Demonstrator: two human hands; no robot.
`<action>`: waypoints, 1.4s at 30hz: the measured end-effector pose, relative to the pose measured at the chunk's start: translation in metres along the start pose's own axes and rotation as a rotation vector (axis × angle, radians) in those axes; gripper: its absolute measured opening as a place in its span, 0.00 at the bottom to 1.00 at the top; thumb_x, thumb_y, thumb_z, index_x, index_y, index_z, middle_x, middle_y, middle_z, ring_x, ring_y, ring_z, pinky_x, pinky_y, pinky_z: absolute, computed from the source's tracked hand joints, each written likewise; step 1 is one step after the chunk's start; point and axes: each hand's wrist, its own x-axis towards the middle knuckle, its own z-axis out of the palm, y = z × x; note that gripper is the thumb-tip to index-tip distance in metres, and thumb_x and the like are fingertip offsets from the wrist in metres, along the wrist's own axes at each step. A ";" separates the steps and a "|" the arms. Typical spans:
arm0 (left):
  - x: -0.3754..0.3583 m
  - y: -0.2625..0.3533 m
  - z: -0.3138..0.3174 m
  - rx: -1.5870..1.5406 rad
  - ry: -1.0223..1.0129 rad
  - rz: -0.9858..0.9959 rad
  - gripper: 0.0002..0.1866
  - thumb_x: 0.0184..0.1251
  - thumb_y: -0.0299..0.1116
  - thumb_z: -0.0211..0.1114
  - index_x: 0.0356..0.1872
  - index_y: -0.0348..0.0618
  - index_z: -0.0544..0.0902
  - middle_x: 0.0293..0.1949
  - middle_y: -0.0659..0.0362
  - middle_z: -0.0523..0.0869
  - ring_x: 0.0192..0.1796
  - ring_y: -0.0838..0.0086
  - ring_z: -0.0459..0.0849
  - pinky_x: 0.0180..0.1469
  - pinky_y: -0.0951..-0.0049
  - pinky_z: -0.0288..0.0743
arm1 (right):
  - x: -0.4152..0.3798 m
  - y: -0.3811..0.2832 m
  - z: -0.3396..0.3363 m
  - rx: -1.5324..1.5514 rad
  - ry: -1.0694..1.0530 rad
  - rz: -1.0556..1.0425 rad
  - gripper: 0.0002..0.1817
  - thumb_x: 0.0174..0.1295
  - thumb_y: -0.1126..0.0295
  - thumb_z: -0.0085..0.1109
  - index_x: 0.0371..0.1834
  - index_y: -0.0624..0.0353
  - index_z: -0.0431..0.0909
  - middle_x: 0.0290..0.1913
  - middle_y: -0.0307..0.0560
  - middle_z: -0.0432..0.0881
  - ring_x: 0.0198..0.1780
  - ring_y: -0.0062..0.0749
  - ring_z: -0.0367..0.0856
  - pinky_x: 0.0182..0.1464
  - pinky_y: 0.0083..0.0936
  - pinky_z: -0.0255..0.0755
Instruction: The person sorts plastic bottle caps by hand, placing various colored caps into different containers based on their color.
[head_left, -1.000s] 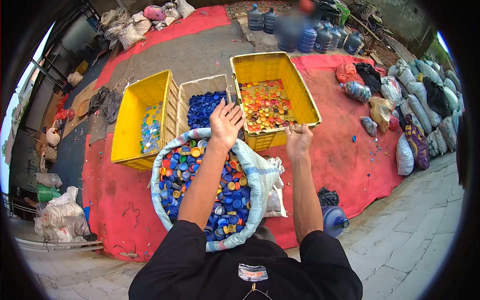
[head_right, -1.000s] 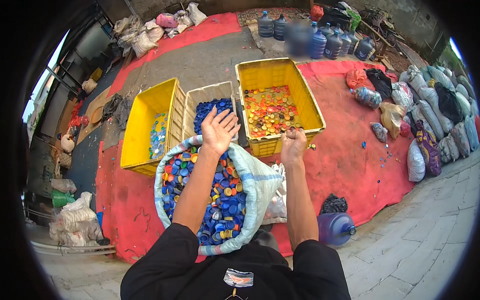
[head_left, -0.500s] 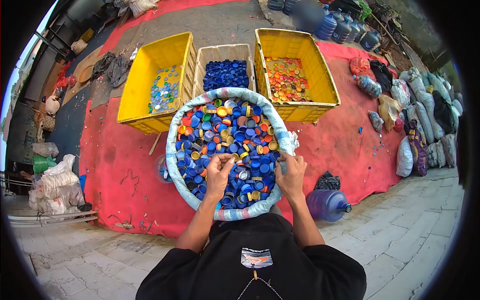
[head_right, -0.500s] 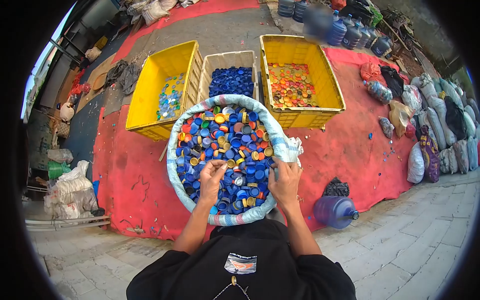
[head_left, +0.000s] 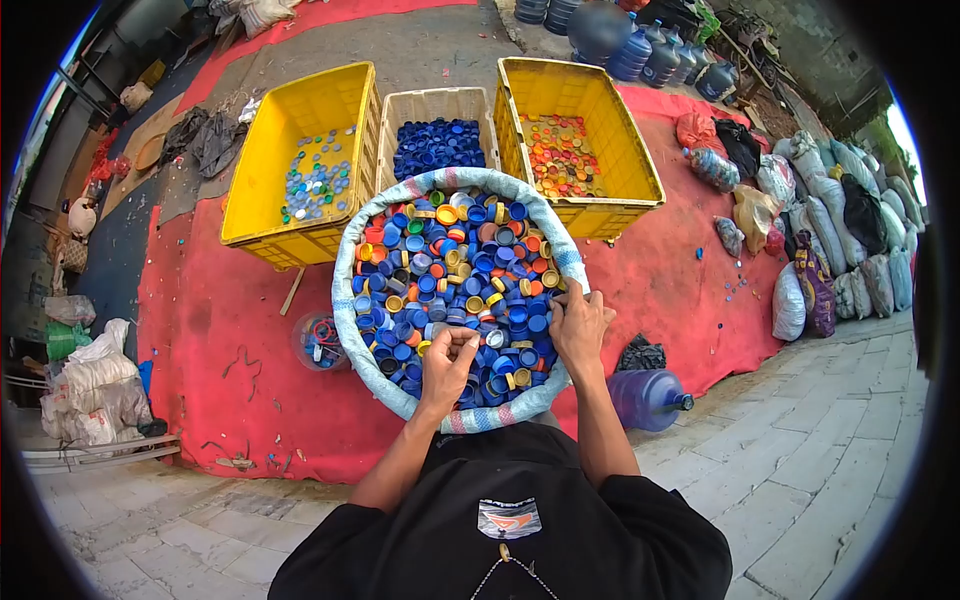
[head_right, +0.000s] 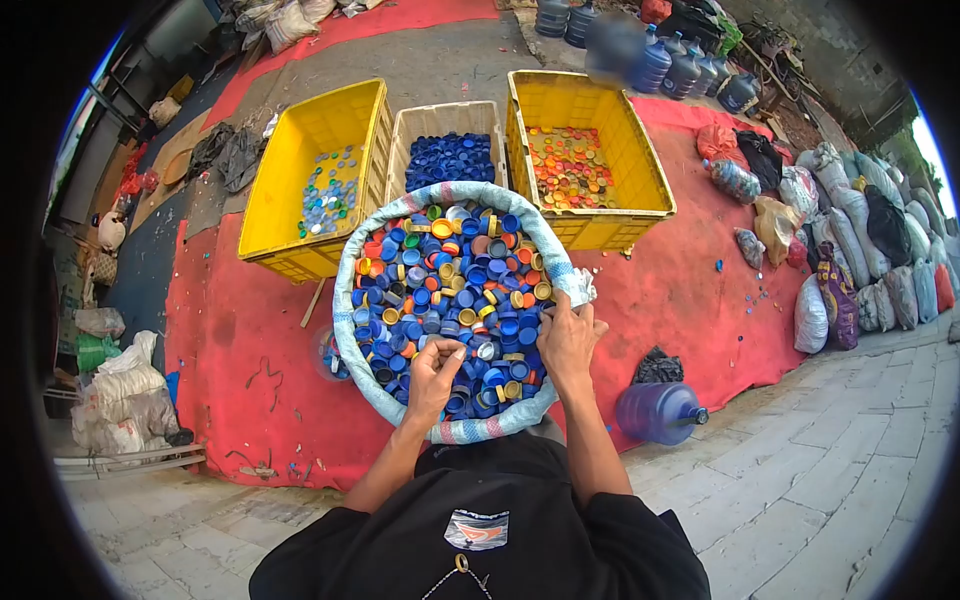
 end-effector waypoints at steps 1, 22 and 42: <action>0.002 0.000 0.000 -0.006 -0.013 0.012 0.10 0.67 0.33 0.66 0.40 0.36 0.82 0.32 0.65 0.82 0.31 0.86 0.74 0.36 0.82 0.70 | -0.002 0.000 0.000 0.009 -0.005 0.014 0.23 0.56 0.71 0.63 0.57 0.56 0.75 0.35 0.35 0.87 0.43 0.35 0.74 0.47 0.41 0.55; 0.042 0.017 0.055 0.606 -0.256 0.374 0.24 0.56 0.32 0.72 0.54 0.38 0.76 0.44 0.54 0.84 0.48 0.62 0.76 0.52 0.64 0.70 | -0.036 0.007 -0.046 1.730 0.092 0.530 0.25 0.62 0.75 0.58 0.61 0.67 0.62 0.35 0.47 0.82 0.39 0.33 0.83 0.48 0.32 0.77; 0.062 0.007 0.104 0.825 -0.283 0.581 0.28 0.53 0.38 0.75 0.52 0.34 0.77 0.45 0.50 0.82 0.46 0.56 0.77 0.52 0.59 0.69 | -0.083 0.056 -0.044 2.072 0.019 0.701 0.10 0.65 0.61 0.53 0.37 0.57 0.74 0.32 0.41 0.77 0.32 0.28 0.75 0.39 0.29 0.70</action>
